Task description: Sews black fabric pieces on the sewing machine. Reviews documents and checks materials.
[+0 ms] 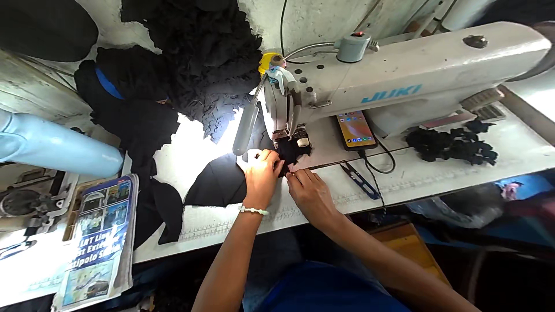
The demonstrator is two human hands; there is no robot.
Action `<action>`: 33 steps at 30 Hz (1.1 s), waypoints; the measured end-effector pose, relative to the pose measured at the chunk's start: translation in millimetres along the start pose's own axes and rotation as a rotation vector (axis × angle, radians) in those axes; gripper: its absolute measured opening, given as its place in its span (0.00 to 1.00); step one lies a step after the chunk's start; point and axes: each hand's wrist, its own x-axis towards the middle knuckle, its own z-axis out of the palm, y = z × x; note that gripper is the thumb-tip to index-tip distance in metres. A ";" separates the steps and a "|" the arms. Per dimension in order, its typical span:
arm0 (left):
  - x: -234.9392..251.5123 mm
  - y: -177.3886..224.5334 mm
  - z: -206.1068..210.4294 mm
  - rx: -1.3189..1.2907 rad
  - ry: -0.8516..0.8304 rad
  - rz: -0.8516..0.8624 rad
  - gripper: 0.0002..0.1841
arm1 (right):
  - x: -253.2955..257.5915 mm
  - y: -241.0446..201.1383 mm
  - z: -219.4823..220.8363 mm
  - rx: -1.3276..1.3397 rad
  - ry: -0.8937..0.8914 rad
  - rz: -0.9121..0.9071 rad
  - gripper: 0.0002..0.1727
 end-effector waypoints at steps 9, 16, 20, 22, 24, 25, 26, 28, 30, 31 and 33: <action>-3.9 -3.2 -2.0 -0.051 -0.028 -0.054 0.04 | 9.5 3.0 -19.8 0.309 -0.174 0.289 0.10; -2.3 -3.2 -1.9 -0.027 -0.036 -0.030 0.04 | 26.5 19.9 -24.8 0.443 -0.276 0.287 0.19; -3.4 -3.1 -1.4 -0.029 -0.038 -0.025 0.05 | 32.2 33.5 -13.5 0.282 -0.168 0.119 0.15; -3.3 -2.8 -1.4 -0.028 -0.046 -0.030 0.06 | 35.3 41.2 -9.6 0.219 -0.124 0.047 0.11; -3.2 -2.4 -1.4 -0.027 -0.040 -0.035 0.06 | 39.1 46.6 -9.0 0.185 -0.107 0.009 0.08; -3.4 -2.3 -1.4 -0.023 -0.035 -0.034 0.05 | 40.3 47.8 -9.7 0.182 -0.115 0.009 0.08; -3.8 -1.8 -1.5 -0.020 -0.028 -0.030 0.05 | 40.6 47.3 -11.1 0.188 -0.129 0.022 0.08; -5.2 -1.3 -0.6 -0.009 -0.008 -0.025 0.05 | 36.7 40.6 -12.6 0.187 -0.138 0.059 0.11; -6.6 -1.4 0.7 0.013 0.021 -0.019 0.05 | 27.4 24.5 -15.8 0.170 -0.164 0.100 0.12; -6.8 -1.1 1.4 0.020 0.031 -0.023 0.04 | 21.5 14.9 -18.1 0.161 -0.177 0.123 0.12; -5.4 2.0 0.4 0.024 0.031 -0.048 0.04 | 10.4 1.0 -18.8 0.139 -0.167 0.158 0.17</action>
